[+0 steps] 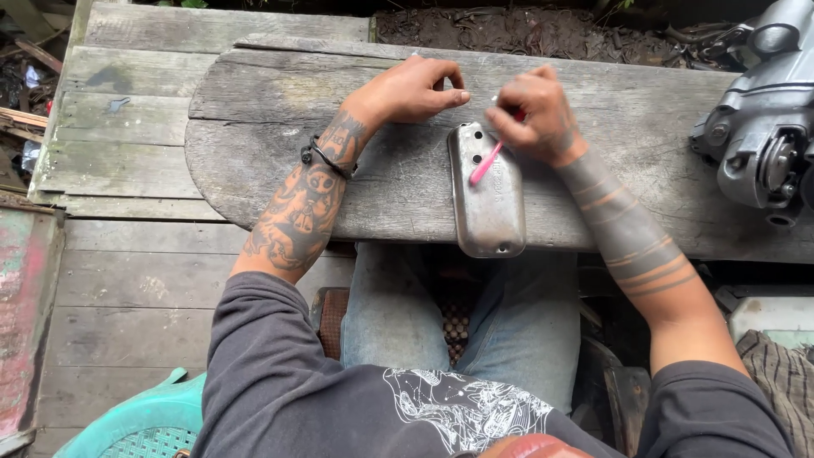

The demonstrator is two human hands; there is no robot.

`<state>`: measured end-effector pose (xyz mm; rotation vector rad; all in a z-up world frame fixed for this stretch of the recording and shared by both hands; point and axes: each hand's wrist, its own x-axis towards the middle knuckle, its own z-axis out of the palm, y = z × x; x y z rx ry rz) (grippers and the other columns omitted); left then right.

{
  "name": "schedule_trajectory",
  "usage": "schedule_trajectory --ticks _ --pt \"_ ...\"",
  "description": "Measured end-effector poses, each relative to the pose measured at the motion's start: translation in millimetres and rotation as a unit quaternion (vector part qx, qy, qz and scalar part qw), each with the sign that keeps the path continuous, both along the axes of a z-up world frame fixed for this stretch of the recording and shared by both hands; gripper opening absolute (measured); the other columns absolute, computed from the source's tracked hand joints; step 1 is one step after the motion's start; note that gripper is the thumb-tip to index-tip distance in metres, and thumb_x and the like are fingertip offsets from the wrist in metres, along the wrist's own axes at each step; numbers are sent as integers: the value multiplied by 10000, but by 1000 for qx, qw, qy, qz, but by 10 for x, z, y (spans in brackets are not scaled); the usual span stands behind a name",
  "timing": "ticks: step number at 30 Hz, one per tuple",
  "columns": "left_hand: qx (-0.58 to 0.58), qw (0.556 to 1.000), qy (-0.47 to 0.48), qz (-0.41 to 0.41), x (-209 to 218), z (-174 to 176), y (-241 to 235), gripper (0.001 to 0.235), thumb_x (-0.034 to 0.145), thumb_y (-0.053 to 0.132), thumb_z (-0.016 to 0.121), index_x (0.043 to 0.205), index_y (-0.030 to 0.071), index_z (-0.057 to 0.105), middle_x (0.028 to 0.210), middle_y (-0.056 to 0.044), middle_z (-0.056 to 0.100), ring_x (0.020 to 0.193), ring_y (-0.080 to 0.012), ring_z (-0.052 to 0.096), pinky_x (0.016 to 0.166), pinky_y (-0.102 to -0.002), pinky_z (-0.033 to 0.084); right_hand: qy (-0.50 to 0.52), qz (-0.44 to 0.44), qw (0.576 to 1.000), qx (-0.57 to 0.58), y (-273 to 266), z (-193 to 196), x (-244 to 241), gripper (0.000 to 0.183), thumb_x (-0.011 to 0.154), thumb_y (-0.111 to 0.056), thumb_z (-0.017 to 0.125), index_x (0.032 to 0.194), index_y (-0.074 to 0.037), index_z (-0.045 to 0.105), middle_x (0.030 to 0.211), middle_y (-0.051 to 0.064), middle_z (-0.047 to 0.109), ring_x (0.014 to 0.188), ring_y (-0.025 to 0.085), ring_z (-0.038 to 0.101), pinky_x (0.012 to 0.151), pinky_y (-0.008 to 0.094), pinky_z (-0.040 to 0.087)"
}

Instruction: The person is using a pink toothbrush to vigorously scrub a small metal engine cover on a wooden workbench.

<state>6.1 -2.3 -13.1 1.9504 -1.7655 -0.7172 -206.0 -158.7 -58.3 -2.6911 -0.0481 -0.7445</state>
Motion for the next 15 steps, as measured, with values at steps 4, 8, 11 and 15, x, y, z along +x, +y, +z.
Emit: schedule_trajectory --ticks 4,8,11,15 --pt "10 1000 -1 0 -20 36 -1 338 990 470 587 1132 178 683 1008 -78 698 907 -248 618 769 -423 439 6 -117 993 20 -454 -212 -144 348 1036 -241 672 732 -119 556 670 -5 547 631 188 483 865 378 334" --pt "22 1000 2 10 -45 89 25 337 992 468 590 1143 181 685 1036 -82 693 901 -242 620 760 -424 447 8 -89 996 2 -189 -86 -116 396 1019 -272 618 678 -126 478 624 11 479 620 199 432 841 414 315" --pt "-7 1000 0 -4 6 3 -5 305 995 445 614 1110 176 697 936 -79 702 841 -248 627 737 -420 444 -6 9 1000 -11 137 76 -30 324 960 -254 593 682 -100 527 616 48 451 606 220 405 832 416 307" --pt "-7 1000 1 -8 11 -15 -7 297 988 438 618 1107 175 690 977 -77 708 864 -248 628 748 -426 446 -11 -13 1000 -22 -97 -24 -44 374 1016 -276 610 704 -95 511 639 47 480 624 238 441 832 423 326"
